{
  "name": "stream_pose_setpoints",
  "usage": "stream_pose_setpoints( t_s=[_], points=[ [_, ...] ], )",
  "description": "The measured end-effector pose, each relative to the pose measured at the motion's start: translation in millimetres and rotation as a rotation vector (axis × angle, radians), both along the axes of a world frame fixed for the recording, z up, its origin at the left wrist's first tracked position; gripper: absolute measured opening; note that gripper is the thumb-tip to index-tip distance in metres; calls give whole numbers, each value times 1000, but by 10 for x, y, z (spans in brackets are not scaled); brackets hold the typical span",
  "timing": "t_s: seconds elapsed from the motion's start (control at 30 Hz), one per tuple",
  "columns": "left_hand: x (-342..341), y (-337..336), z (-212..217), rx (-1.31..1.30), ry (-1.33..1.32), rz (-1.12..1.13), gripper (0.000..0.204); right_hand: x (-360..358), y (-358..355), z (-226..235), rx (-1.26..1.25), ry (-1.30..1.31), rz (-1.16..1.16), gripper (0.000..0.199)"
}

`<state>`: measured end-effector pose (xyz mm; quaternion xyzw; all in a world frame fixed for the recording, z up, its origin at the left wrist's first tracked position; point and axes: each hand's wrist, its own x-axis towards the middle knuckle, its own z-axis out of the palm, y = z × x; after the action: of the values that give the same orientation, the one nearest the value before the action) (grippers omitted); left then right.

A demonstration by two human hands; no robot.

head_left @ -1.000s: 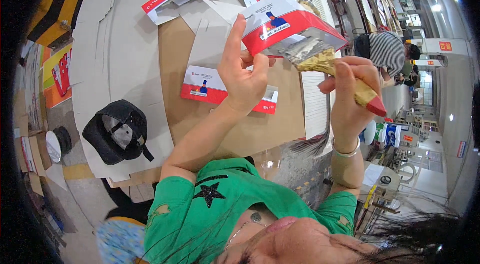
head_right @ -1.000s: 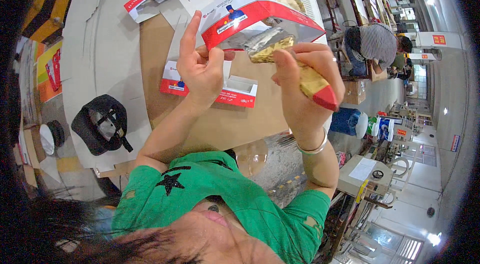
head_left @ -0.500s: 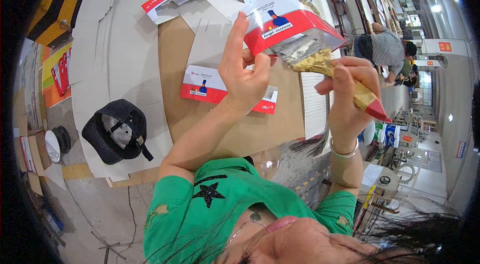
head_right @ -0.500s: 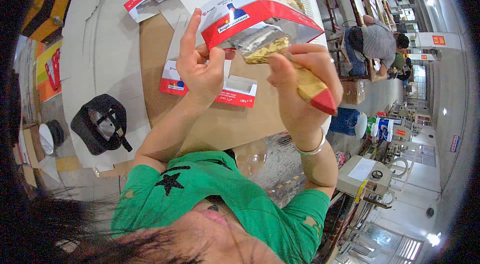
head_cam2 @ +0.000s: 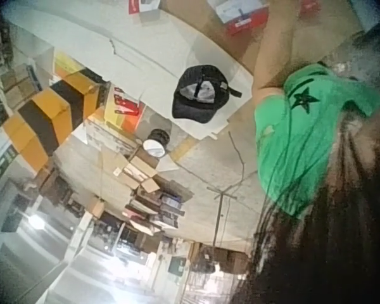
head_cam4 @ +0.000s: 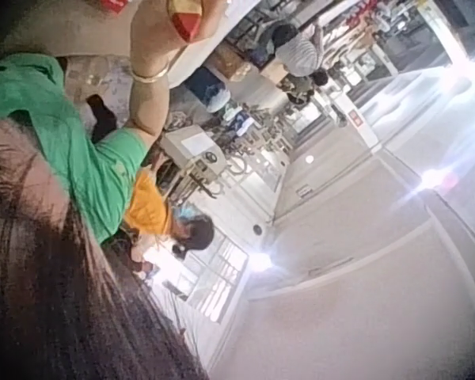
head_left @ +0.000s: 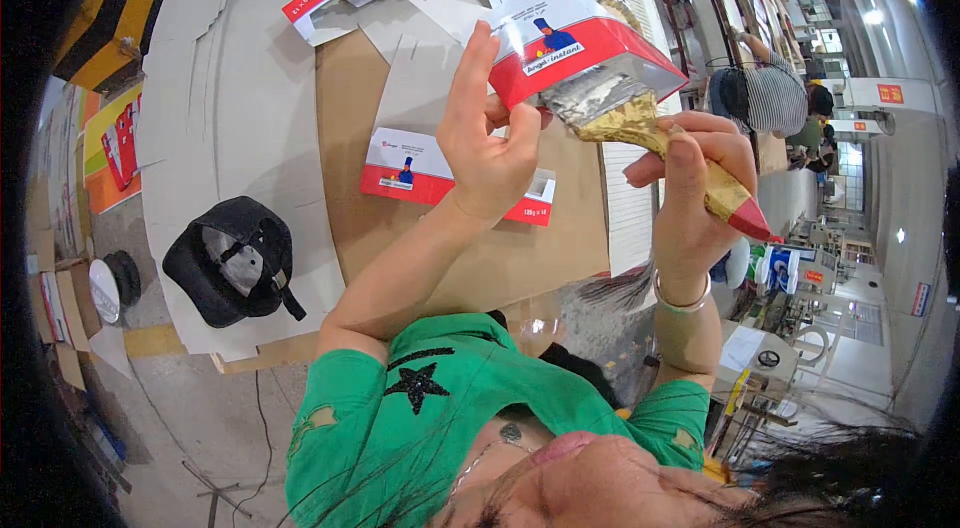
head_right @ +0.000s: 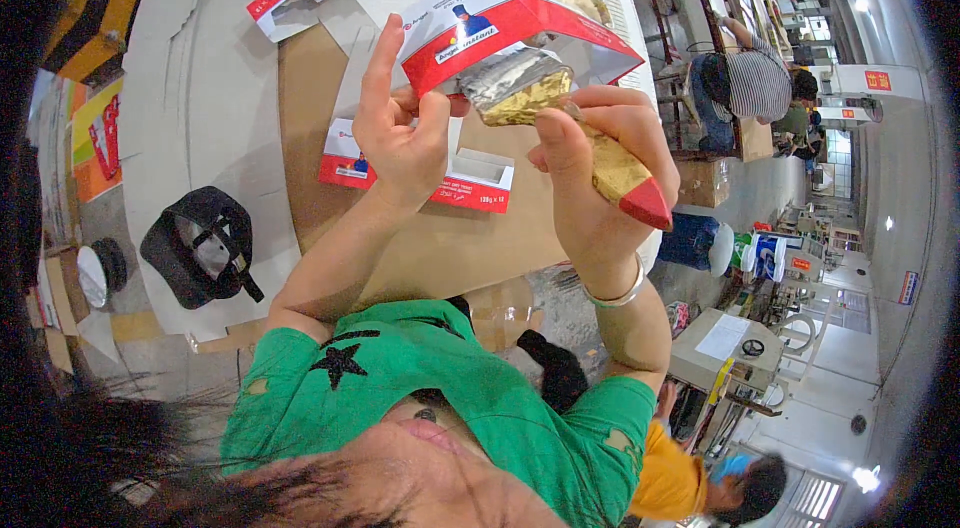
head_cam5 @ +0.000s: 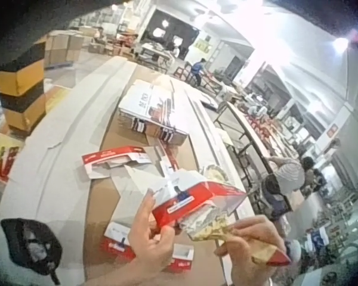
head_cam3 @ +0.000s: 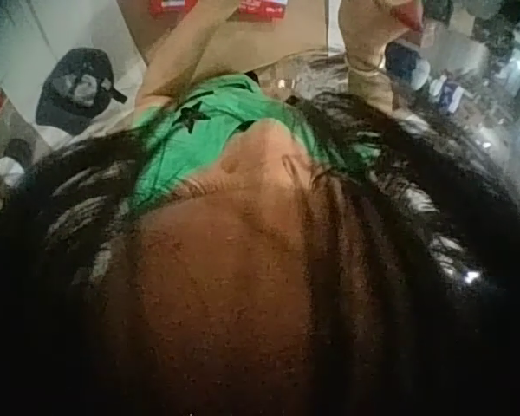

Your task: Assembling and applying glue to cardboard boxes for packaging.

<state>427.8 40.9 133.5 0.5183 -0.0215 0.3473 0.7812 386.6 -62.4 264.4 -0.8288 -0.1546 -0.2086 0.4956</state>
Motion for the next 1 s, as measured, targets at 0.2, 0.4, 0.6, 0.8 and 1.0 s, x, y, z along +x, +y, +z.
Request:
stream_pose_setpoints(
  t_s=[0.2,0.4,0.6,0.8,1.0],
  points=[
    [4,15,4,23,8,12,58,5,-57,40,45,-27,-51,14],
    [-5,50,-65,102,-21,-30,62,-93,-146,123,36,-46,-105,19],
    [-26,81,-34,117,20,-45,61,-239,-220,255,7,-170,-141,32],
    [-52,89,-66,159,73,-34,60,-358,-322,337,41,-309,-356,41],
    [-37,119,-150,-57,46,-139,54,-476,-652,493,51,-506,-515,43]
  ],
)
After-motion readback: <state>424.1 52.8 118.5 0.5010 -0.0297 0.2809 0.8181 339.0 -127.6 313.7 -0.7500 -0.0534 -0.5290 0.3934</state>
